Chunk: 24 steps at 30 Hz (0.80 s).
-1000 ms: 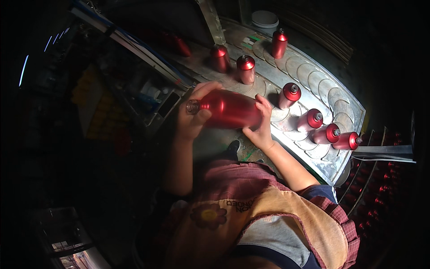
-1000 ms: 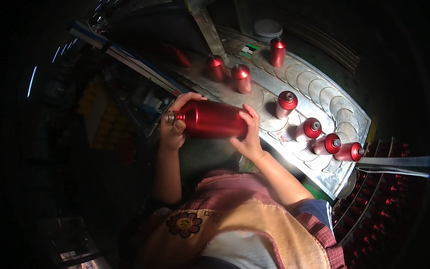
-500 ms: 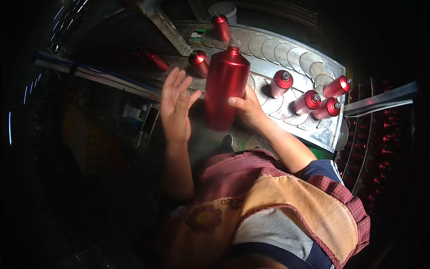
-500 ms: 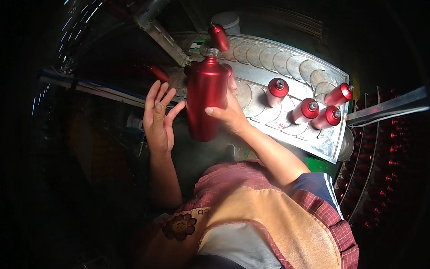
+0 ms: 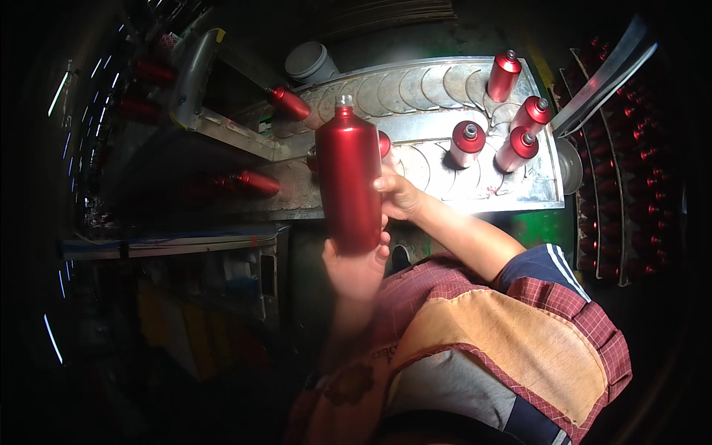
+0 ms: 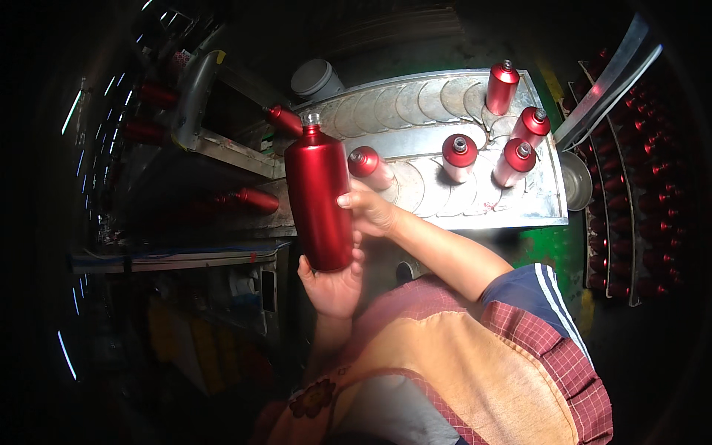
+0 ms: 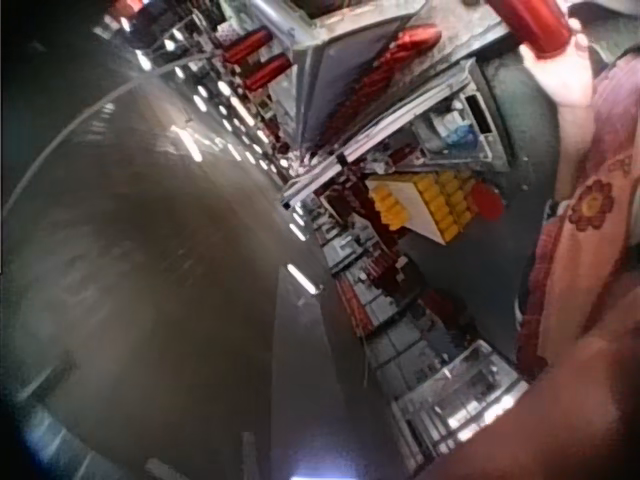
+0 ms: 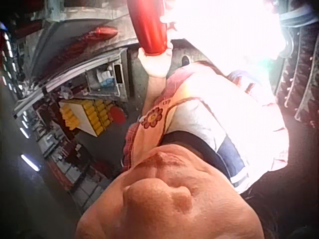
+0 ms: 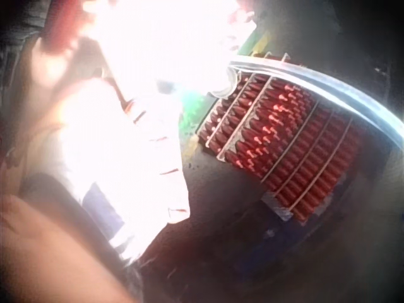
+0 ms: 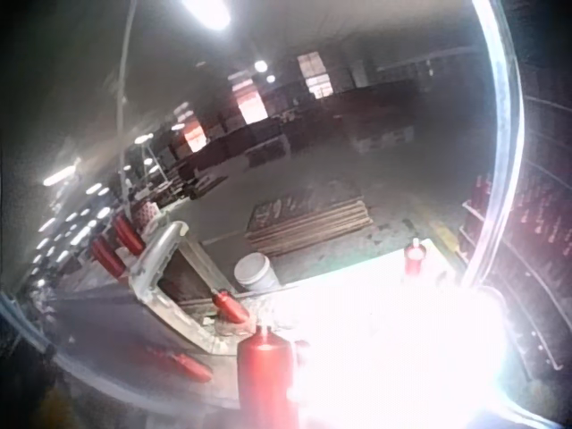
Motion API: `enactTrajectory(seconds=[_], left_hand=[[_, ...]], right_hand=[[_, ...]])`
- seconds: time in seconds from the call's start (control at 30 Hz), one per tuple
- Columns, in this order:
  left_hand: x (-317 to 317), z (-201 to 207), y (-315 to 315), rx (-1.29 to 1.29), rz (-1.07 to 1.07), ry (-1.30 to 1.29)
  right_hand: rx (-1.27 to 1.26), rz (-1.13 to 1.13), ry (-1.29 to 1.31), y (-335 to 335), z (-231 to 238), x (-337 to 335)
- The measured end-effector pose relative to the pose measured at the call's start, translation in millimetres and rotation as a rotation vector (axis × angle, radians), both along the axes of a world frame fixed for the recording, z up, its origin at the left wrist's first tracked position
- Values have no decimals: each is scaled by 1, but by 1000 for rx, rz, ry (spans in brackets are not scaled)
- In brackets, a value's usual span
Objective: The person repeatedly picks up red cylindrical cans from a rotating rack and places them onto a metal tray. The person handles the cans one at a time, moving them between the rack and the tray in a repetitive cycle.
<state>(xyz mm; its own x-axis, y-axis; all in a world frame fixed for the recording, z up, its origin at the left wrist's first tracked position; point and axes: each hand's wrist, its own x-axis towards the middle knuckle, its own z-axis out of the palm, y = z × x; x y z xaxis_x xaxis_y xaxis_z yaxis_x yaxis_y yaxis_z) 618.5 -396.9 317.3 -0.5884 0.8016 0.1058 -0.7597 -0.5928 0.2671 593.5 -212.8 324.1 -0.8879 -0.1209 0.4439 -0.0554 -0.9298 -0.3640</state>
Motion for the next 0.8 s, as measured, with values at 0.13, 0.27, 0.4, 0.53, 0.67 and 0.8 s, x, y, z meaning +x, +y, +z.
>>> enactTrajectory(seconds=[0.13, 0.27, 0.4, 0.53, 0.67, 0.8], left_hand=[[-12, -8, -4, -3, 4, 36], [-15, -11, 1, 34, 15, 56], [-16, -16, 5, 26, 12, 89], [-22, -25, -2, -17, 92, 166], [-26, -28, -12, -294, 383, 365], [-21, -20, -9, -393, 538, 535]], right_hand=[[156, 155, 112, 8, 2, -2], [173, 73, 110, 9, 3, -4], [202, 15, 123, 9, 10, 1], [233, -144, 144, 16, 23, 3], [231, -268, 88, 28, 30, 4], [264, -286, 26, 32, 27, 11]])
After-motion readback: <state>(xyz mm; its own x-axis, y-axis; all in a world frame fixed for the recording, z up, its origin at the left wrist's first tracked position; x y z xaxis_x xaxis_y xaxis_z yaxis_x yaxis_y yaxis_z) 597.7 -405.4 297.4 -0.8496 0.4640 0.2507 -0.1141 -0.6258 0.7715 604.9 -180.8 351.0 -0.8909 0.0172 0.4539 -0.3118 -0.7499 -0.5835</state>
